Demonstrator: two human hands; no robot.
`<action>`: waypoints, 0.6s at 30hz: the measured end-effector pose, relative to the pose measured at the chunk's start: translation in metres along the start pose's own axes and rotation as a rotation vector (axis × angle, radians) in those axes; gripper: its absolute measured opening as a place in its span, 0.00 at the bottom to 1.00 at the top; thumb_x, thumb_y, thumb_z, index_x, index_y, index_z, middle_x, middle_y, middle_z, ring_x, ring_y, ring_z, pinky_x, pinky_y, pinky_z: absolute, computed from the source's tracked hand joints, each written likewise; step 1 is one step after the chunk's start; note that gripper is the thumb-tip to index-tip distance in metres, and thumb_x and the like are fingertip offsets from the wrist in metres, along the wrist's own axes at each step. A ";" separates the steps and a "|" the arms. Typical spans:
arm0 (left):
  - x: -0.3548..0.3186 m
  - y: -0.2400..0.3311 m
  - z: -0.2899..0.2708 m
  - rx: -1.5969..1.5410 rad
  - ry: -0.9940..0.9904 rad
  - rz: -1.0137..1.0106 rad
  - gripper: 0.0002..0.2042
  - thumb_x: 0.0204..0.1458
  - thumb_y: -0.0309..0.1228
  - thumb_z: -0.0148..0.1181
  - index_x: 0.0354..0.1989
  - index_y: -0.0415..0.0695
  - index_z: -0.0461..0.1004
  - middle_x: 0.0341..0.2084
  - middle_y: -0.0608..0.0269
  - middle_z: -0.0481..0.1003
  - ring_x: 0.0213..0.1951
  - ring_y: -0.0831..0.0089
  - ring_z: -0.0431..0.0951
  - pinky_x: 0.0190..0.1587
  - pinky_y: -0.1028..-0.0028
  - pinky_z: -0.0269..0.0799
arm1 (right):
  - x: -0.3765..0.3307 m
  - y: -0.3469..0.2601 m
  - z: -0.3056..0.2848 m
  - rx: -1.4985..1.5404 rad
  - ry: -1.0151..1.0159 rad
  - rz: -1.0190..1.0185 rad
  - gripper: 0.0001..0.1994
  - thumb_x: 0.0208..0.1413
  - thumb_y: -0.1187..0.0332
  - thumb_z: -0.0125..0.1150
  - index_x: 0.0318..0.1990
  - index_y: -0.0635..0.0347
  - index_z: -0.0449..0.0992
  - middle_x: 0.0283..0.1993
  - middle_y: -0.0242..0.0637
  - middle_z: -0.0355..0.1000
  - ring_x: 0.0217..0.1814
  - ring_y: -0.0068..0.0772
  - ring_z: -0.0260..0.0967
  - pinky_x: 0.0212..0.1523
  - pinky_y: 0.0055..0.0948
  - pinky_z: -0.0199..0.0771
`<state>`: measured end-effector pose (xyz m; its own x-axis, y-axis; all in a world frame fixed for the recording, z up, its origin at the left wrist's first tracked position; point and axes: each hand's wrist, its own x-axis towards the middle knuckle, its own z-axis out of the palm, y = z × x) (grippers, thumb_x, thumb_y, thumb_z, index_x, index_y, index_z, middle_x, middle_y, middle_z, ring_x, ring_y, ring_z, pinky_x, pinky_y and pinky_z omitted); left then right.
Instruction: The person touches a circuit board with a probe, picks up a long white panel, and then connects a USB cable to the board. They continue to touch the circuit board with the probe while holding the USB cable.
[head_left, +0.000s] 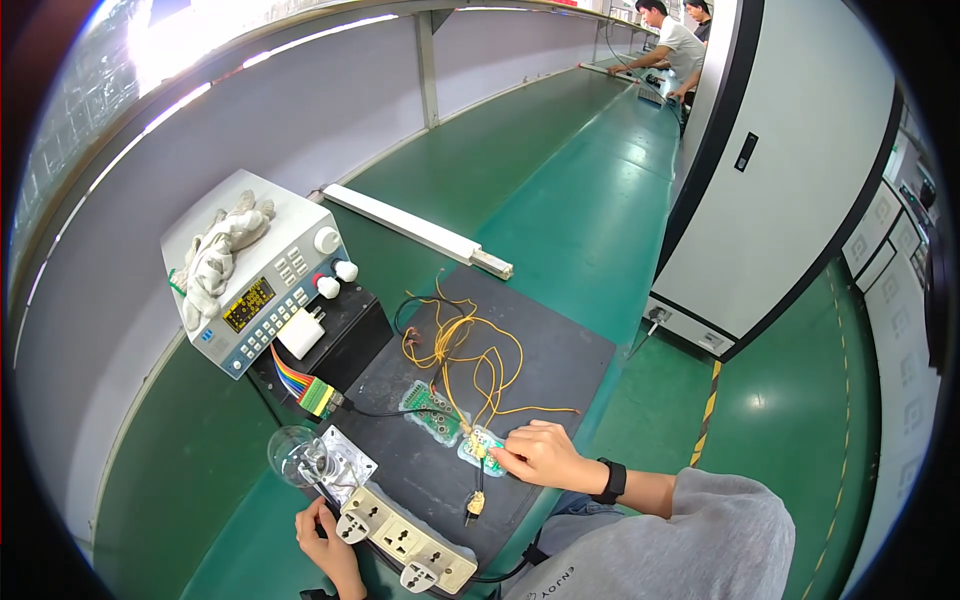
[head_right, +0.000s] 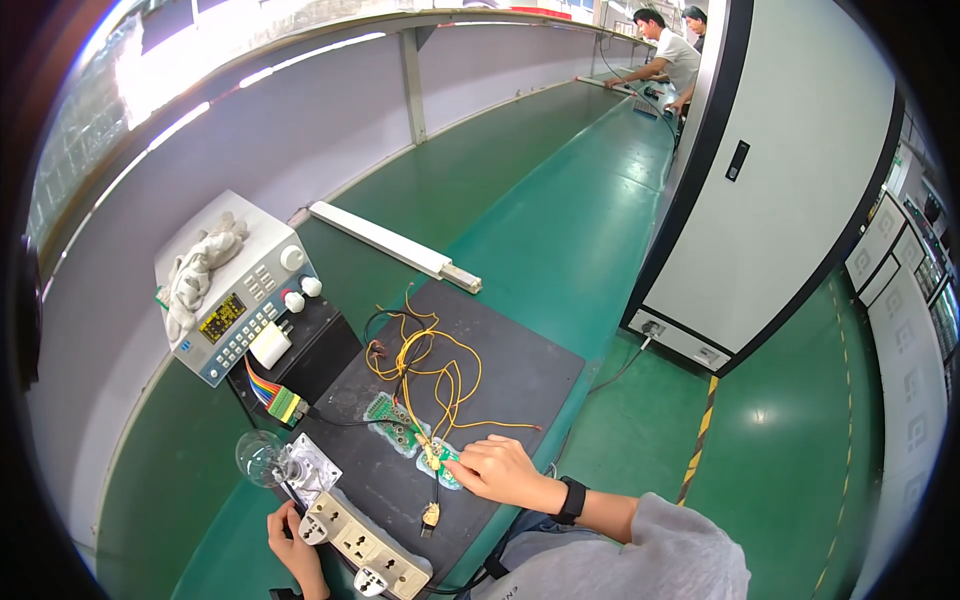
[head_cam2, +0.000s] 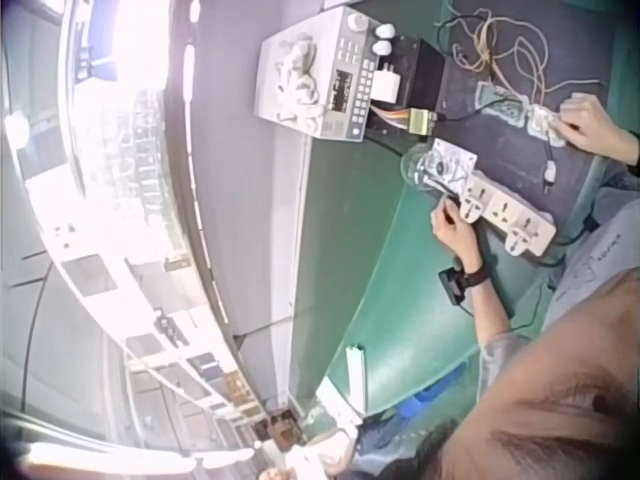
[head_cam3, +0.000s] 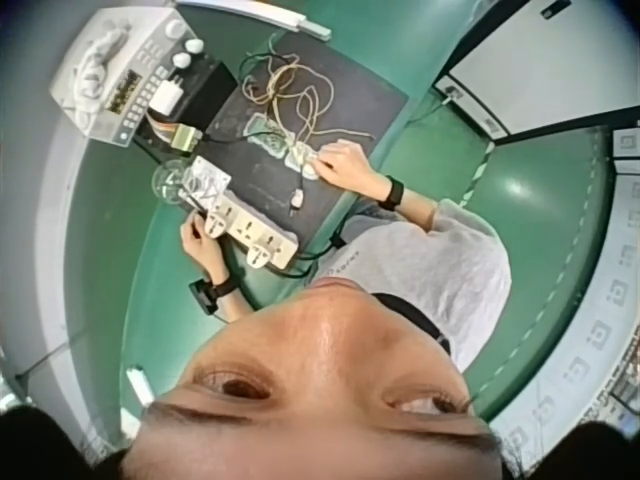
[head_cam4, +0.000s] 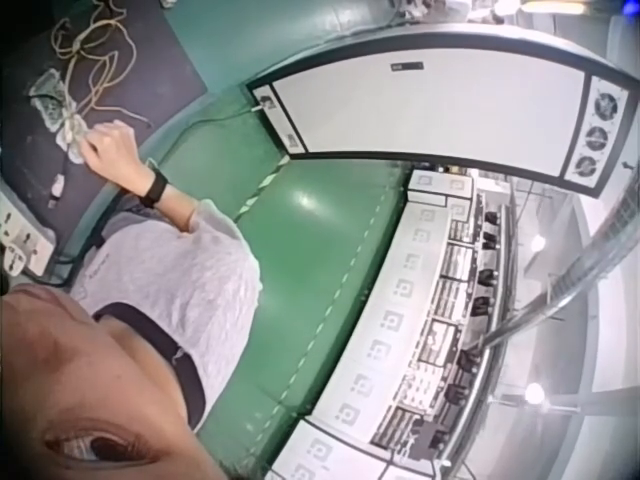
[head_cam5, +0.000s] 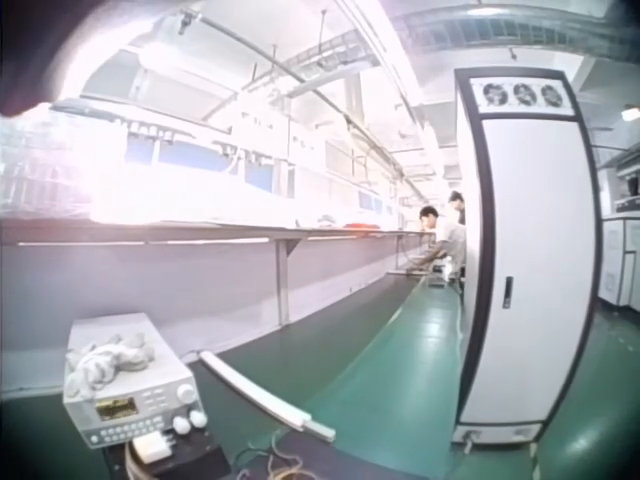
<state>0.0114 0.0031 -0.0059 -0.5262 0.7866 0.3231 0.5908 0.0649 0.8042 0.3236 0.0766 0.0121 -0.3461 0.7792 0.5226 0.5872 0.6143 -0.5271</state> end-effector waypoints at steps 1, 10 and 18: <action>0.000 0.000 0.000 0.001 0.005 0.001 0.08 0.54 0.26 0.52 0.35 0.35 0.75 0.26 0.58 0.70 0.31 0.67 0.69 0.36 0.70 0.63 | 0.000 0.001 0.000 -0.006 -0.006 0.000 0.19 0.50 0.67 0.62 0.11 0.59 0.64 0.12 0.34 0.59 0.14 0.35 0.58 0.20 0.32 0.55; 0.000 0.000 -0.001 -0.006 -0.006 -0.004 0.07 0.54 0.25 0.52 0.35 0.35 0.75 0.26 0.58 0.70 0.31 0.66 0.69 0.37 0.70 0.63 | -0.001 0.001 0.001 0.003 -0.005 -0.001 0.18 0.50 0.67 0.62 0.12 0.59 0.65 0.12 0.35 0.59 0.14 0.35 0.58 0.20 0.32 0.56; 0.000 0.002 -0.001 0.004 -0.009 -0.004 0.07 0.54 0.25 0.52 0.35 0.34 0.75 0.26 0.58 0.70 0.31 0.66 0.69 0.37 0.70 0.63 | -0.001 0.001 0.001 -0.004 -0.008 -0.003 0.18 0.49 0.67 0.62 0.12 0.59 0.65 0.12 0.34 0.59 0.14 0.35 0.58 0.20 0.32 0.56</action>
<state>0.0120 0.0025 -0.0038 -0.5233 0.7918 0.3149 0.5909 0.0709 0.8036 0.3240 0.0770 0.0105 -0.3532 0.7785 0.5189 0.5889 0.6159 -0.5233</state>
